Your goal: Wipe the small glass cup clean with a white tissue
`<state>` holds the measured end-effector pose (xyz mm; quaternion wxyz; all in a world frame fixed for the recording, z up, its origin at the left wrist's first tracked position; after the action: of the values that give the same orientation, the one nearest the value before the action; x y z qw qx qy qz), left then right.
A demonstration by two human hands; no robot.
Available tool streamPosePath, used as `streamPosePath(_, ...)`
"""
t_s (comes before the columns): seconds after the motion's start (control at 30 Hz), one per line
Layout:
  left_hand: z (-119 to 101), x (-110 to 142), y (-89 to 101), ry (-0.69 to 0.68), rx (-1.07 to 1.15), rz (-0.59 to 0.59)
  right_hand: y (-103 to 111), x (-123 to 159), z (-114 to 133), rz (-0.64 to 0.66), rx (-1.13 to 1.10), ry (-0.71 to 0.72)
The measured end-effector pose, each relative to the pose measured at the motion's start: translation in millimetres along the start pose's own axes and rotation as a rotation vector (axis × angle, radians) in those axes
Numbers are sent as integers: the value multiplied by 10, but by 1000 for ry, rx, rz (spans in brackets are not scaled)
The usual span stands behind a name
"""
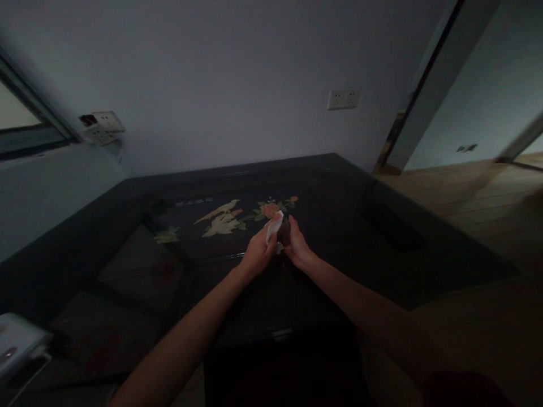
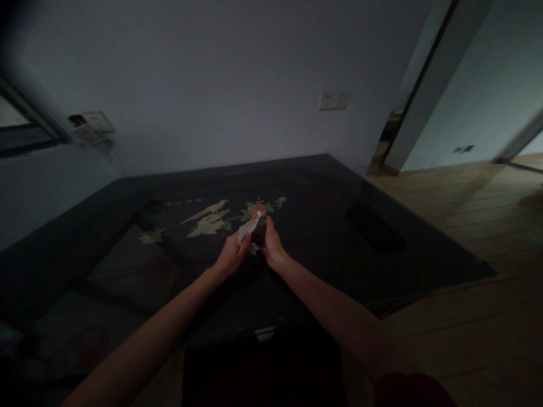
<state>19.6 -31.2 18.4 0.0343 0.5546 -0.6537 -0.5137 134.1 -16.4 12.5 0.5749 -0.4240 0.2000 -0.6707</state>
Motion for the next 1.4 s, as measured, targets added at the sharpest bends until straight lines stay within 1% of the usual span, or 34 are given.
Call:
streamPosePath(0.13, 53, -18, 3, 98, -80, 6, 1, -3, 34, -18, 3, -19)
streamPosePath(0.23, 49, -14, 33, 128, -151, -2, 2, -8, 98, -39, -5, -34)
streamPosePath(0.3, 24, 0, 58, 128, -195, -28, -2, -6, 141, -55, -18, -22)
streamPosePath(0.43, -44, 40, 83, 49, -200, -63, -2, -4, 187, -81, -52, 4)
streamPosePath(0.57, -74, 60, 61, -71, -103, -41, 11, -11, 156, -57, -51, -23)
streamPosePath(0.67, -60, 40, 32, -111, -31, -21, 11, -16, 85, -32, -20, -46)
streamPosePath(0.73, -41, 19, 16, -82, -34, -14, 7, -22, 37, -15, -16, -43)
streamPosePath(0.83, -18, -6, 12, 16, -104, -4, 3, -38, 14, -5, -24, -34)
streamPosePath(0.93, -18, -16, 41, 71, -161, -9, 8, -47, 67, -38, -32, -35)
streamPosePath(1.03, -26, -8, 82, 91, -199, -42, 10, -42, 143, -42, -28, -25)
streamPosePath(1.1, -26, 8, 94, 60, -205, -69, 13, -34, 169, -33, -25, -14)
streamPosePath(1.17, -19, 29, 85, -1, -183, -85, 18, -25, 164, -36, -27, -9)
streamPosePath(1.27, -3, 50, 47, -77, -109, -72, 17, -13, 122, -40, -39, -27)
streamPosePath(1.33, 2, 46, 23, -96, -67, -48, 7, -6, 92, -41, -49, -33)
streamPosePath(1.4, 2, 28, 10, -79, -63, -27, -10, 0, 73, -53, -56, -29)
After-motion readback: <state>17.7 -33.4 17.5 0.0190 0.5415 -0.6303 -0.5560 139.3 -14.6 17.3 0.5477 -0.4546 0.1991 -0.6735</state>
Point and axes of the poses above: each hand's wrist, its own x-axis away from the middle knuckle, its own y-axis out of the back of the hand, z = x × y, the point moved 1 cm from there along -x, towards the middle knuckle, and after that the axes turned 11 degrees about -x, right-handed, at the moved point
